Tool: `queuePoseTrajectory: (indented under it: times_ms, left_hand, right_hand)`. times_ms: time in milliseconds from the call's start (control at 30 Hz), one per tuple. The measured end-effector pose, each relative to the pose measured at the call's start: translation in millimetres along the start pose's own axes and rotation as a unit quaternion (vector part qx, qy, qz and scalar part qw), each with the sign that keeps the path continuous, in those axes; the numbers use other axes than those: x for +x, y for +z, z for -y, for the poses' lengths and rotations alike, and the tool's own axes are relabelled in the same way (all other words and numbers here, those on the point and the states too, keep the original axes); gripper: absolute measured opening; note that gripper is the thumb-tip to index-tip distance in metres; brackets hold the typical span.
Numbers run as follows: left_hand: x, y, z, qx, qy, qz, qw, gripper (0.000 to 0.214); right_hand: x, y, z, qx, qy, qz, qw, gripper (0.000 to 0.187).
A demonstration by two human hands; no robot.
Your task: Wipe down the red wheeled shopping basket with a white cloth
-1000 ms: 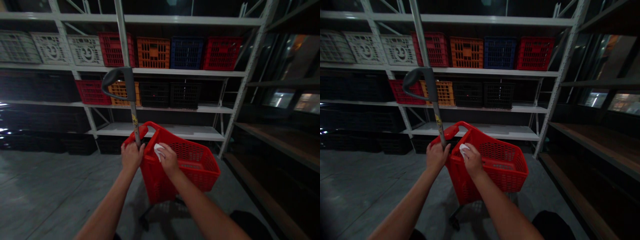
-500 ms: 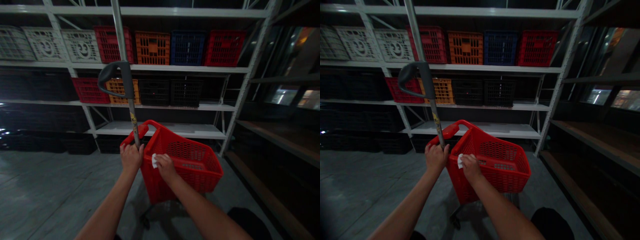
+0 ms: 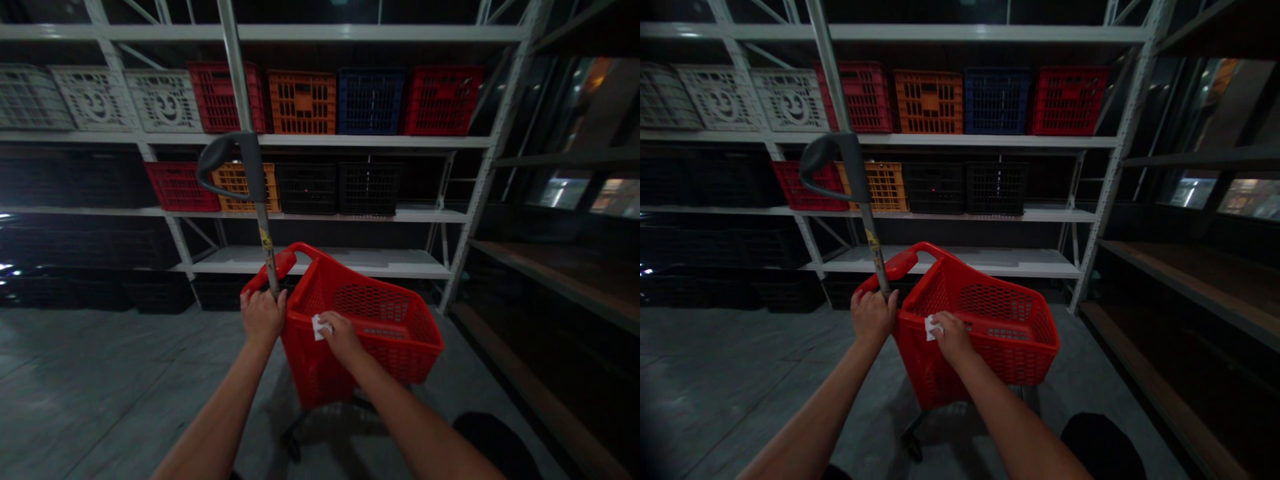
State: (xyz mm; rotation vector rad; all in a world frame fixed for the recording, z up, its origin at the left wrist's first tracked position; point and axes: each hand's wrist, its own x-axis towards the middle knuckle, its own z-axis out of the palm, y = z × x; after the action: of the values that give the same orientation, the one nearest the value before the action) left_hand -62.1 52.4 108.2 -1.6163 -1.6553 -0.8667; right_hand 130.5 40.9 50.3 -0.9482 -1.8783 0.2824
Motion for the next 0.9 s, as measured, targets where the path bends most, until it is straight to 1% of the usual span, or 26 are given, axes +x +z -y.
queuePoseTrajectory:
  times_ms: [67, 167, 200, 233, 300, 367, 400, 467, 533, 633, 767, 800, 900]
  left_hand:
    - [0.1, -0.3, 0.5, 0.001, 0.002, 0.003, 1.000, 0.044]
    - [0.7, -1.6, 0.4, 0.001, 0.003, 0.007, 1.000, 0.044]
    - [0.9, -2.0, 0.0, 0.002, 0.002, 0.007, 1.000, 0.044]
    - [1.1, -2.4, -0.5, 0.004, 0.000, 0.007, 1.000, 0.044]
    - [1.3, -2.8, -1.6, 0.009, -0.003, 0.006, 1.000, 0.046]
    - [1.1, -3.1, -2.5, 0.010, -0.007, 0.007, 1.000, 0.047]
    - [0.9, -3.2, -2.8, 0.010, -0.009, 0.009, 1.000, 0.047]
    - [0.3, -3.6, -3.2, 0.008, -0.010, 0.012, 1.000, 0.047]
    - [-0.3, -4.2, -3.4, 0.006, -0.008, 0.013, 1.000, 0.047]
    - [-0.6, -4.9, -3.6, 0.003, -0.008, 0.012, 1.000, 0.046]
    - [0.0, -4.7, -3.4, 0.010, -0.007, 0.008, 1.000, 0.045]
    - [0.1, -4.6, -3.3, 0.011, -0.005, 0.007, 1.000, 0.045]
    - [0.0, -4.2, -3.5, 0.004, 0.001, 0.000, 1.000, 0.043]
  right_hand:
    - [6.6, -12.6, -3.0, 0.002, -0.003, -0.004, 1.000, 0.024]
    - [16.4, -36.7, -4.0, -0.080, -0.005, -0.041, 0.996, 0.026]
    - [18.5, -42.0, -2.7, -0.111, -0.002, -0.041, 0.993, 0.024]
    - [19.7, -44.4, -0.5, -0.134, -0.002, -0.029, 0.991, 0.024]
    - [19.7, -39.4, 5.8, -0.143, -0.004, 0.006, 0.990, 0.025]
    - [17.9, -24.7, 12.2, -0.110, 0.001, 0.021, 0.994, 0.028]
    - [16.5, -16.0, 14.6, -0.086, 0.011, 0.015, 0.996, 0.028]
    - [13.3, -0.8, 16.6, -0.033, 0.033, -0.006, 0.999, 0.020]
    - [9.1, 8.0, 15.0, 0.005, 0.034, -0.026, 0.999, 0.014]
    - [1.8, 8.3, 8.9, 0.014, 0.016, -0.041, 0.999, 0.013]
    - [0.8, -2.9, 6.9, -0.006, -0.016, 0.003, 1.000, 0.021]
    - [4.0, -5.4, 9.4, -0.011, -0.021, 0.000, 1.000, 0.023]
    - [20.8, -5.7, 24.3, -0.002, -0.005, -0.064, 0.998, 0.026]
